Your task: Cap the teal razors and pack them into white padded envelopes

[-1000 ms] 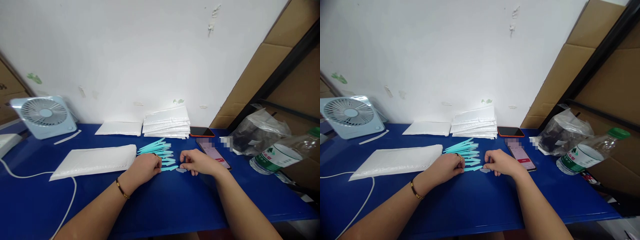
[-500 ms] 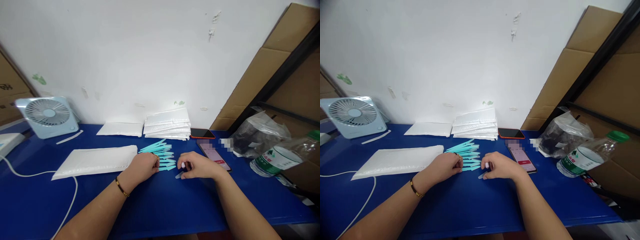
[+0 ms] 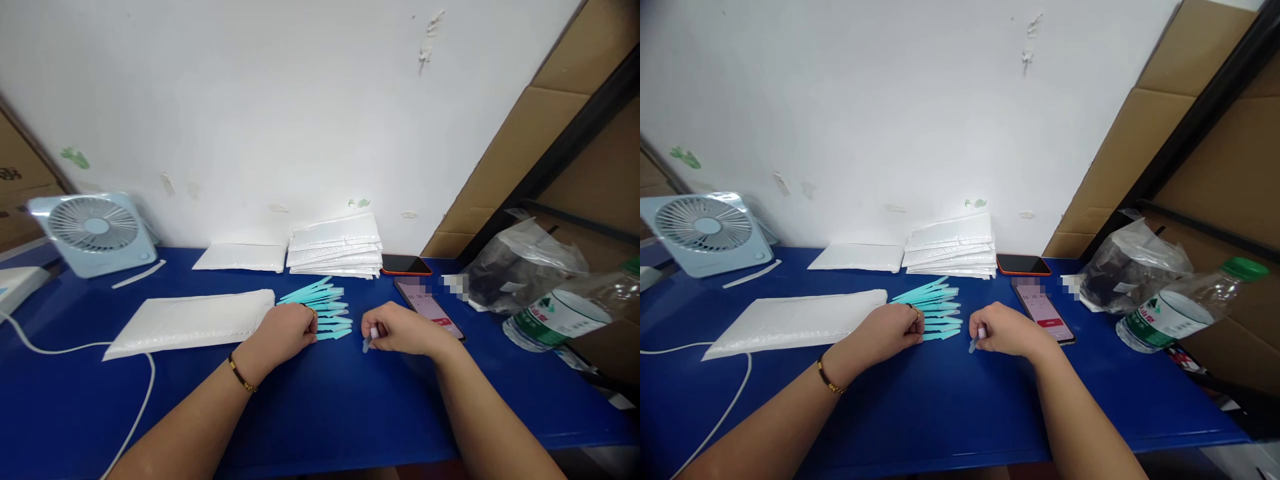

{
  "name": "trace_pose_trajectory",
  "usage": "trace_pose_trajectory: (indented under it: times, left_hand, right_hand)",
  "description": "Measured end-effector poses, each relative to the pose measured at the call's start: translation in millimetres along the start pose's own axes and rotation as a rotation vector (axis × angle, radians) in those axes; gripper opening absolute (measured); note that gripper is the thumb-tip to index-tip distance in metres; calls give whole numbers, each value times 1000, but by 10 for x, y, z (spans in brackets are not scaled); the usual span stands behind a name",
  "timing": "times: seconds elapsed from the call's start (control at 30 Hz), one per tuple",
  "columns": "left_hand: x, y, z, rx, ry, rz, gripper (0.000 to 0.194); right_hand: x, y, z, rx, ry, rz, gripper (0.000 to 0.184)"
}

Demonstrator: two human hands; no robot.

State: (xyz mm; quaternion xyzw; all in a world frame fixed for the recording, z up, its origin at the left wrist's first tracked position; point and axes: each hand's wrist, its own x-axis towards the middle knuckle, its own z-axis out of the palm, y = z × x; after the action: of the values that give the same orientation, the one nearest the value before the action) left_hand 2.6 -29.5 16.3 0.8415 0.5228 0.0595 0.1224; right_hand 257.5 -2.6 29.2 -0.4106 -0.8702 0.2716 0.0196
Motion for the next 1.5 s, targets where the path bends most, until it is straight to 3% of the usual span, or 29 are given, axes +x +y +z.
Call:
trace_pose_trajectory:
  times: [0.23,0.5,0.53,0.6,0.67,0.7,0.77,0.87,0.97,1.17,1.33,1.5]
  left_hand:
    - [13,3,0,11,4,31,4]
    - [31,7,43,-42,21,58,9]
    - [30,3,45,-30,55,57,15]
    - [36,-19,55,-4,163,34,54]
    - [57,-64,73,9,228,-22,102]
    - [73,-92,86,5,218,-48,117]
    - [111,-142,112,-23,144,-58,125]
    - [151,-158,133,-84,57,21,107]
    - [144,-73,131,-98,46,109,80]
    - [90,136,173,8,109,226,36]
    - [71,135,173,9,148,246,30]
    - [29,101,105,-90,100,250,39]
  right_hand:
    - [156,39,105,-30,192,-78,5]
    - [230,-67,215,40,193,-142,9]
    - [223,-77,210,44,191,-142,10]
    - [204,-92,185,40,215,-148,24]
    - [189,-83,158,21,267,-150,55]
    - [189,-66,151,15,288,-143,71]
    - [209,-4,153,15,294,-110,94]
    - [275,117,183,22,261,-66,111]
    - [335,174,201,4,217,-80,111]
    - [327,-15,239,-48,234,-197,64]
    - [270,-33,206,56,240,-225,71]
    - [386,115,16,4,268,-182,36]
